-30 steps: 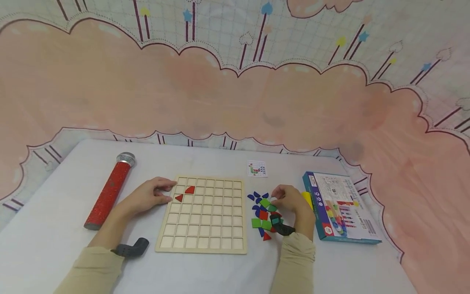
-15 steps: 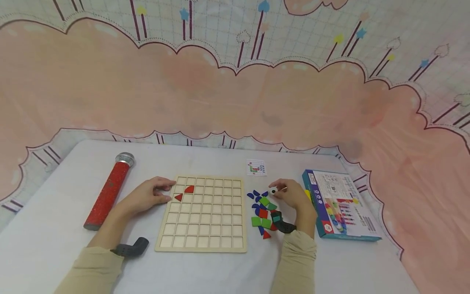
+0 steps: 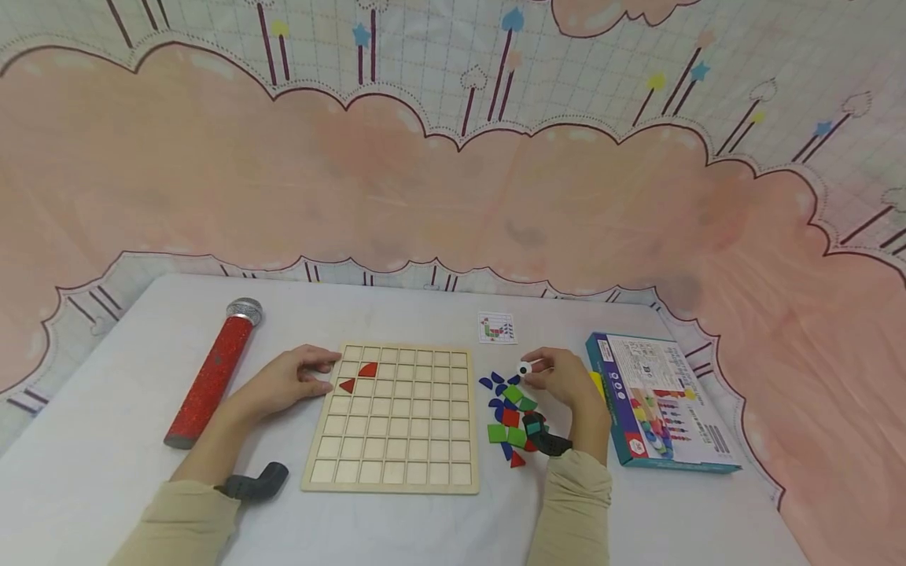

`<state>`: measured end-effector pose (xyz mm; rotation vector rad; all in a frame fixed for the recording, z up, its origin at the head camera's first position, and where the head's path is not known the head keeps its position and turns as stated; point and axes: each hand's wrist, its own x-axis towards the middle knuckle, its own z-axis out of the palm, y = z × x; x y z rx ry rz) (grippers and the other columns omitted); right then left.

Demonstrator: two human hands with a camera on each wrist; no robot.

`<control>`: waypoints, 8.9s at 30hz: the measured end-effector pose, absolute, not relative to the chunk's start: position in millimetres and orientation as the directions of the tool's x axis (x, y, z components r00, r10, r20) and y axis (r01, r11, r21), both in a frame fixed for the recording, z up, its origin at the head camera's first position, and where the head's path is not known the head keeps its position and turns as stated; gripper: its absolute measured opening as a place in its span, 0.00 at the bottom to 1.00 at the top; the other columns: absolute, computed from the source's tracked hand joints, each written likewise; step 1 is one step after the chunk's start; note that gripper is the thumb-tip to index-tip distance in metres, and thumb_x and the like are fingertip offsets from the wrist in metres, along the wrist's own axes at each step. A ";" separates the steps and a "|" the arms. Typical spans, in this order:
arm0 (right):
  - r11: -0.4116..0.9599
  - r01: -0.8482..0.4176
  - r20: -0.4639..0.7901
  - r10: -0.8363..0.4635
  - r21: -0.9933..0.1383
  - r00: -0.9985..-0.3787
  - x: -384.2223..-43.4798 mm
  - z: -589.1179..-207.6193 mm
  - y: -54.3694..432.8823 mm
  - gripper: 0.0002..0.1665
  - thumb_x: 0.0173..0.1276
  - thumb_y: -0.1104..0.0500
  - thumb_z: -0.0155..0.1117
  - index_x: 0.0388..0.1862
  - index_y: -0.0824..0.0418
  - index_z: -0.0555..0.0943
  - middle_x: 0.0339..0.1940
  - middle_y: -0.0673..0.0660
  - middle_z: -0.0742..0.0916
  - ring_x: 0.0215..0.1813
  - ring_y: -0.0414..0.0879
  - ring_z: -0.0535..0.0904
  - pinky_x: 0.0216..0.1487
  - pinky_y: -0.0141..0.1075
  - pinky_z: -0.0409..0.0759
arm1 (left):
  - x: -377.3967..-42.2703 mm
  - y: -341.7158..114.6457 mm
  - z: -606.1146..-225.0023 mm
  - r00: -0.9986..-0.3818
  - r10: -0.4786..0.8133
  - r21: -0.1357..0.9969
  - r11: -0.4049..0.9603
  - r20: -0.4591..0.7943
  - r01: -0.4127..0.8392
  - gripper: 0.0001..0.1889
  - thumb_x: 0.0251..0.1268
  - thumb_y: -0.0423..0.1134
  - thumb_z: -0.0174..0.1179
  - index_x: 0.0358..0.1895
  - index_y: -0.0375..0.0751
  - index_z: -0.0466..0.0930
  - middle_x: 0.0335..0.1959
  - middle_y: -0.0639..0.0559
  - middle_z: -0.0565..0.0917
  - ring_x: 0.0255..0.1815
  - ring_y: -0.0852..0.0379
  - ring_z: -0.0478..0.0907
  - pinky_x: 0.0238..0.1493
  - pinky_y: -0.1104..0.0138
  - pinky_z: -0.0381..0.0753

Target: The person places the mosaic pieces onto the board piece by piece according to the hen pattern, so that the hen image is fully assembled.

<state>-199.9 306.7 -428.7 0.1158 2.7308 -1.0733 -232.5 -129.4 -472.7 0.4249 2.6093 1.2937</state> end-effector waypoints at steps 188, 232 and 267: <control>0.807 -0.257 0.219 -0.163 -0.532 -0.962 -194.9 -467.5 89.7 0.13 0.60 0.47 0.69 0.42 0.47 0.86 0.32 0.46 0.80 0.27 0.38 0.67 0.34 0.30 0.63 | -230.1 -130.2 -462.9 -0.943 0.328 0.786 0.597 -0.052 0.164 0.26 0.57 0.35 0.66 0.61 0.43 0.75 0.55 0.44 0.76 0.48 0.51 0.75 0.50 0.58 0.77; 0.775 0.121 -0.145 0.039 -0.621 -0.989 -197.6 -448.9 263.0 0.13 0.64 0.53 0.66 0.48 0.50 0.85 0.49 0.57 0.80 0.48 0.52 0.71 0.48 0.42 0.73 | -225.6 -127.3 -470.9 -0.938 0.345 0.807 0.565 -0.040 0.173 0.25 0.58 0.34 0.65 0.61 0.40 0.75 0.57 0.43 0.75 0.51 0.50 0.75 0.53 0.56 0.76; 0.813 0.205 -0.302 0.038 -0.544 -0.953 -188.5 -446.8 299.8 0.20 0.59 0.51 0.70 0.49 0.56 0.79 0.51 0.64 0.79 0.51 0.56 0.72 0.54 0.49 0.75 | -228.2 -126.9 -468.2 -0.939 0.341 0.794 0.583 -0.047 0.172 0.24 0.59 0.34 0.64 0.61 0.42 0.75 0.56 0.43 0.76 0.49 0.50 0.75 0.52 0.57 0.76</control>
